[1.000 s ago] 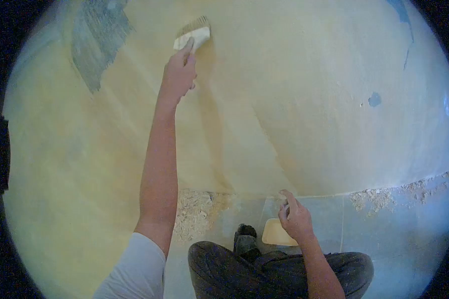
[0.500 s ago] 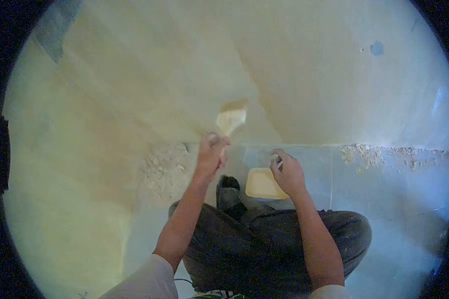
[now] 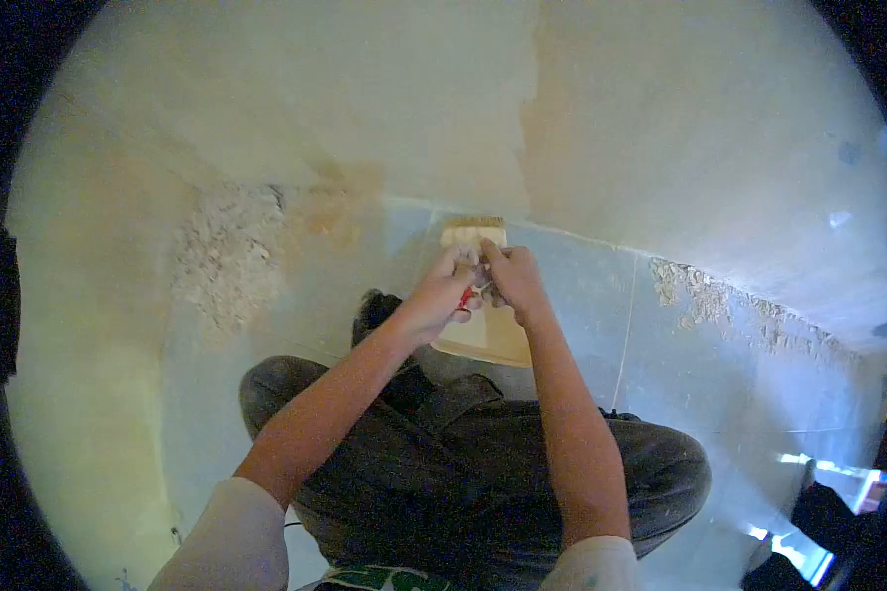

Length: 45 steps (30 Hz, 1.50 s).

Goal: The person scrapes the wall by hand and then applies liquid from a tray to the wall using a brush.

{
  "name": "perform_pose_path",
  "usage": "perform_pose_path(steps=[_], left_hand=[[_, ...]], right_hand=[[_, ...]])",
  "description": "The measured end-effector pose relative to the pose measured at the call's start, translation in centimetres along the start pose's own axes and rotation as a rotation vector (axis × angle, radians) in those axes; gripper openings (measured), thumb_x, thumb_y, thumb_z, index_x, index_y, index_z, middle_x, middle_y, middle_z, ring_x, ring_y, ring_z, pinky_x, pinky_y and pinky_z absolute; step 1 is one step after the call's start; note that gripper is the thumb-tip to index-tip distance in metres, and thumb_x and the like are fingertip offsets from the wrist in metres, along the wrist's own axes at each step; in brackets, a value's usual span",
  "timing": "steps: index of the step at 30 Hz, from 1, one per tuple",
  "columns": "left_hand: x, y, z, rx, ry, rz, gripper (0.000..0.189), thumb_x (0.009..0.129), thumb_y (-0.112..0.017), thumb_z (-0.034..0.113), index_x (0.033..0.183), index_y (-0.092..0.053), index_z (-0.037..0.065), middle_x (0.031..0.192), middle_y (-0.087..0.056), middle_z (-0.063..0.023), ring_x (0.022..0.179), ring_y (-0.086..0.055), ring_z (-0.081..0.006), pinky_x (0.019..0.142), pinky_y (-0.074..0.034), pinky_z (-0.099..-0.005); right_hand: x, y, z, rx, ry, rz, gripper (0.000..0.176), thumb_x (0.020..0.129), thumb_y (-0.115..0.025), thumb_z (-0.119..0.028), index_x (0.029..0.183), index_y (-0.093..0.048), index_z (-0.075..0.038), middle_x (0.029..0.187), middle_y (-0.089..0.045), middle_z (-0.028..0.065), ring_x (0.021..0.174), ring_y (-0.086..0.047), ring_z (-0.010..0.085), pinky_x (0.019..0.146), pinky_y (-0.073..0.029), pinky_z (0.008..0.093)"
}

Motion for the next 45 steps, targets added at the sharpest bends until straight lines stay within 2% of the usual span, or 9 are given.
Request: perform_pose_path(steps=[6, 12, 14, 18, 20, 26, 36, 42, 45], left_hand=[[1.5, 0.6, 0.2, -0.047, -0.001, -0.043, 0.009, 0.097, -0.048, 0.014, 0.103, -0.042, 0.014, 0.071, -0.046, -0.0002, 0.052, -0.042, -0.0072, 0.040, -0.028, -0.0229], [0.6, -0.3, 0.2, -0.166, 0.060, 0.011, 0.037, 0.095, -0.051, 0.013, 0.131, -0.041, 0.013, 0.077, -0.055, -0.0030, 0.060, -0.055, -0.0122, 0.047, -0.042, -0.0246], [0.1, 0.0, 0.8, -0.277, 0.017, 0.072, 0.049, 0.095, -0.054, 0.020, 0.141, -0.035, 0.012, 0.087, -0.062, -0.0045, 0.074, -0.065, -0.0165, 0.054, -0.047, -0.0256], [0.1, 0.0, 0.9, -0.332, 0.064, 0.092, 0.041, 0.095, -0.055, 0.026, 0.132, -0.046, 0.010, 0.095, -0.063, -0.0036, 0.086, -0.068, -0.0200, 0.058, -0.048, -0.0256], [0.7, -0.1, 0.1, -0.390, 0.093, -0.058, 0.033, 0.095, -0.054, 0.028, 0.123, -0.054, 0.011, 0.105, -0.064, -0.0021, 0.100, -0.067, -0.0220, 0.063, -0.049, -0.0259], [0.5, -0.7, 0.3, -0.390, 0.039, -0.092, 0.034, 0.094, -0.057, 0.032, 0.119, -0.054, 0.008, 0.107, -0.060, -0.0024, 0.106, -0.064, -0.0242, 0.067, -0.051, -0.0284], [1.4, 1.2, 1.9, -0.187, -0.082, 0.004, 0.038, 0.096, -0.047, 0.030, 0.128, -0.050, 0.010, 0.127, -0.057, -0.0055, 0.116, -0.057, -0.0227, 0.087, -0.048, -0.0336], [1.6, 0.6, 1.8, -0.240, 0.001, -0.046, 0.055, 0.097, -0.039, 0.052, 0.132, -0.047, 0.010, 0.138, -0.050, -0.0034, 0.120, -0.053, -0.0243, 0.094, -0.044, -0.0392], [1.7, -0.3, 1.8, -0.220, -0.027, -0.105, 0.068, 0.093, -0.047, 0.057, 0.139, -0.039, 0.009, 0.147, -0.041, -0.0060, 0.119, -0.054, -0.0246, 0.092, -0.046, -0.0390]], right_hand=[[1.8, -2.1, 2.5, 0.358, -0.041, -0.009, 0.036, 0.094, -0.053, -0.035, 0.086, -0.059, 0.000, 0.064, -0.058, 0.0051, 0.042, -0.051, 0.0110, 0.035, -0.033, 0.0241], [2.4, -1.2, 4.0, 0.438, -0.036, 0.120, 0.034, 0.092, -0.055, -0.031, 0.078, -0.058, 0.001, 0.064, -0.054, 0.0042, 0.050, -0.050, 0.0130, 0.043, -0.039, 0.0281], [2.3, -0.8, 3.1, 0.468, -0.018, 0.132, 0.035, 0.092, -0.055, -0.030, 0.078, -0.058, 0.001, 0.065, -0.055, 0.0049, 0.051, -0.051, 0.0134, 0.044, -0.039, 0.0281], [2.2, -0.1, 2.3, 0.503, -0.039, 0.126, 0.035, 0.092, -0.055, -0.031, 0.080, -0.060, 0.002, 0.068, -0.057, 0.0061, 0.055, -0.054, 0.0143, 0.047, -0.043, 0.0290], [2.8, 0.1, 2.3, 0.460, -0.031, 0.094, 0.035, 0.092, -0.055, -0.030, 0.080, -0.061, 0.002, 0.069, -0.058, 0.0066, 0.056, -0.055, 0.0143, 0.048, -0.043, 0.0292], [3.4, 0.8, 1.5, 0.540, -0.018, 0.117, 0.035, 0.093, -0.056, -0.032, 0.090, -0.060, 0.002, 0.077, -0.060, 0.0082, 0.056, -0.057, 0.0161, 0.045, -0.044, 0.0259], [3.2, -0.8, -0.4, 0.753, 0.059, -0.062, 0.036, 0.093, -0.058, -0.032, 0.103, -0.058, 0.003, 0.094, -0.061, 0.0096, 0.079, -0.059, 0.0183, 0.063, -0.050, 0.0313], [2.7, -1.2, 0.0, 0.869, -0.030, -0.051, 0.035, 0.092, -0.059, -0.034, 0.104, -0.059, -0.002, 0.095, -0.057, 0.0091, 0.083, -0.056, 0.0209, 0.067, -0.051, 0.0387], [2.0, -1.2, -0.6, 0.886, -0.046, -0.054, 0.033, 0.091, -0.060, -0.036, 0.101, -0.060, -0.004, 0.093, -0.056, 0.0081, 0.084, -0.054, 0.0207, 0.067, -0.050, 0.0401]])
Point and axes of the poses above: each hand's wrist, its own x-axis towards the middle knuckle, its own y-axis out of the back of the hand, z = x × y, the point moved 8 cm from there along x, towards the middle knuckle
